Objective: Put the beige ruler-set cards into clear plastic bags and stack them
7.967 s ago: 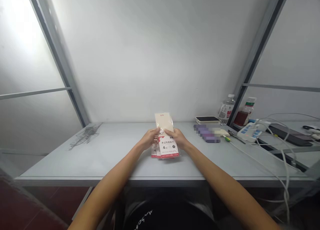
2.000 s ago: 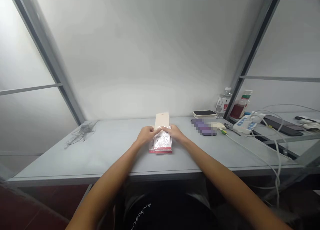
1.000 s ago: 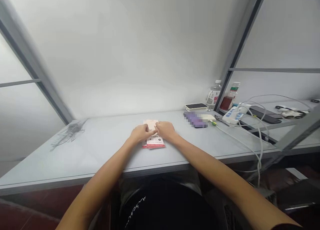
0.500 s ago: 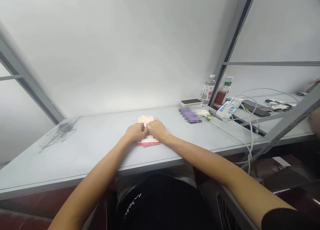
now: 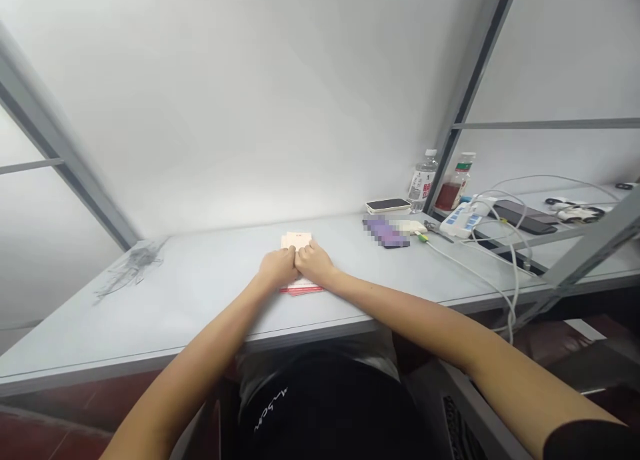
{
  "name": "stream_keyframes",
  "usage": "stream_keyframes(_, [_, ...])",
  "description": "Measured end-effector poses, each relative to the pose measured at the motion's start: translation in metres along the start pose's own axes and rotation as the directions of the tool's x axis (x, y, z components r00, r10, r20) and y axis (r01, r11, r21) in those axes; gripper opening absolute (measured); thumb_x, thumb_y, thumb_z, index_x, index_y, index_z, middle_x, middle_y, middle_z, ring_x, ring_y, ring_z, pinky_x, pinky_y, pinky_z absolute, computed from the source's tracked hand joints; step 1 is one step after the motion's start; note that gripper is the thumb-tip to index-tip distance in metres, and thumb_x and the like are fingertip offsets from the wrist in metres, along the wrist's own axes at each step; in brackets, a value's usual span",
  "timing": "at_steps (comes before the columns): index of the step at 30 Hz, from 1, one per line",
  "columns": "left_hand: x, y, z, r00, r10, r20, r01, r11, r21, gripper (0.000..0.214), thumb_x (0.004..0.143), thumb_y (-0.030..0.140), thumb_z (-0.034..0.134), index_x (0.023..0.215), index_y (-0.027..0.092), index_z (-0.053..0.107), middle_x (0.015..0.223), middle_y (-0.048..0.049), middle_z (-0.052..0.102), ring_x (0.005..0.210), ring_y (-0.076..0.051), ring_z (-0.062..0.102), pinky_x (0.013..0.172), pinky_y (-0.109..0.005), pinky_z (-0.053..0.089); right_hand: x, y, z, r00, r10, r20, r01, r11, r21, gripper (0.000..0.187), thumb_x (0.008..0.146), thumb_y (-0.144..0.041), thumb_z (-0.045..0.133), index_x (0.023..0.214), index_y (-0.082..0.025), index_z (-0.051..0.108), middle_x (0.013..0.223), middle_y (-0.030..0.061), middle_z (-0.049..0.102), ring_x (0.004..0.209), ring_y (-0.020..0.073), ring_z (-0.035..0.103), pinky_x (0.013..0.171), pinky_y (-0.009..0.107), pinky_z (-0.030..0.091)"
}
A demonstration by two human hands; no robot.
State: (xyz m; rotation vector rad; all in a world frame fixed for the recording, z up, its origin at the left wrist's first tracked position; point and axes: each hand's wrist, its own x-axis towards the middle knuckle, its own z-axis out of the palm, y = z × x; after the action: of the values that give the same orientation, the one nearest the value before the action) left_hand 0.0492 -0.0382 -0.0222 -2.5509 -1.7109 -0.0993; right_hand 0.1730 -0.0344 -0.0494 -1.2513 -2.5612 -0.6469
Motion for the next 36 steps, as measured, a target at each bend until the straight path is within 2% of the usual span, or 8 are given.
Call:
stream_keyframes(10, [0.004,-0.004,0.000,0.998,0.058,0.031,-0.058,0.998,-0.004,0.019,0.073,0.024,0.048,0.087,0.015,0.056,0.082,-0.0122,0.063,0.075,-0.023,0.060,0.064,-0.029,0.041,0.001,0.000,0.002,0.999,0.039,0.019,-0.040,0.995,0.092,0.027,0.077,-0.002,0.038,0.081,-0.008,0.064,0.081,0.0159,0.064,0.075,0.0220,0.056,0.083,0.036,0.032])
stream_keyframes(14, [0.005,-0.005,0.002,0.996,0.078,0.030,-0.078,0.997,0.002,0.018,0.076,0.025,0.044,0.086,0.015,0.055,0.080,-0.0117,0.063,0.072,-0.022,0.060,0.061,-0.028,0.041,0.001,0.003,0.000,0.994,0.106,0.032,-0.111,0.976,0.190,0.022,0.078,-0.005,0.041,0.078,-0.010,0.063,0.082,0.0151,0.065,0.078,0.0209,0.057,0.084,0.034,0.030])
stream_keyframes(17, [0.005,-0.006,0.003,0.997,0.078,0.001,-0.078,0.997,0.007,0.023,0.082,0.026,0.034,0.086,0.015,0.054,0.080,-0.0116,0.063,0.070,-0.022,0.060,0.061,-0.030,0.040,-0.002,0.014,-0.006,0.975,0.218,0.038,-0.220,0.932,0.289,0.021,0.083,-0.017,0.042,0.077,-0.013,0.061,0.080,0.0122,0.065,0.078,0.0197,0.057,0.082,0.033,0.031])
stream_keyframes(21, [0.003,-0.007,0.004,0.997,0.066,-0.032,-0.066,0.998,0.002,0.022,0.083,0.025,0.032,0.085,0.016,0.051,0.076,-0.0102,0.062,0.066,-0.022,0.059,0.059,-0.031,0.039,-0.010,0.038,-0.008,0.884,0.463,0.065,-0.443,0.785,0.432,0.028,0.087,-0.033,0.035,0.088,-0.016,0.057,0.082,0.0077,0.064,0.075,0.0175,0.056,0.072,0.029,0.034])
stream_keyframes(25, [0.001,-0.006,0.004,0.996,0.054,-0.067,-0.055,0.998,-0.017,0.019,0.083,0.025,0.033,0.083,0.017,0.050,0.073,-0.0080,0.062,0.064,-0.020,0.058,0.057,-0.029,0.038,-0.015,0.051,-0.004,0.774,0.608,0.179,-0.588,0.584,0.560,0.032,0.080,-0.046,0.044,0.081,-0.016,0.056,0.077,0.0072,0.063,0.070,0.0178,0.055,0.059,0.026,0.035])
stream_keyframes(30, [-0.002,-0.007,0.000,0.989,0.030,-0.143,-0.039,0.998,-0.058,0.020,0.085,0.026,0.032,0.088,0.018,0.050,0.077,-0.0067,0.063,0.066,-0.018,0.058,0.058,-0.027,0.037,-0.012,0.044,-0.003,0.754,0.589,0.289,-0.575,0.380,0.725,0.035,0.072,-0.051,0.051,0.065,-0.018,0.054,0.064,0.0009,0.060,0.059,0.0133,0.052,0.054,0.023,0.036])
stream_keyframes(34, [-0.003,-0.007,-0.001,0.977,0.025,-0.214,-0.046,0.995,-0.092,0.018,0.085,0.027,0.033,0.087,0.019,0.049,0.077,-0.0052,0.063,0.064,-0.016,0.057,0.057,-0.026,0.035,-0.012,0.043,-0.002,0.676,0.661,0.325,-0.583,0.211,0.785,0.038,0.064,-0.053,0.059,0.076,-0.017,0.052,0.070,0.0014,0.059,0.060,0.0134,0.051,0.052,0.024,0.036])
stream_keyframes(36, [-0.003,-0.008,0.000,0.968,0.029,-0.249,-0.057,0.993,-0.103,0.018,0.085,0.027,0.033,0.086,0.019,0.049,0.076,-0.0047,0.063,0.062,-0.015,0.056,0.056,-0.025,0.035,-0.012,0.045,-0.002,0.657,0.662,0.361,-0.570,0.123,0.812,0.042,0.063,-0.054,0.061,0.081,-0.017,0.052,0.071,0.0032,0.060,0.059,0.0136,0.051,0.050,0.024,0.036])
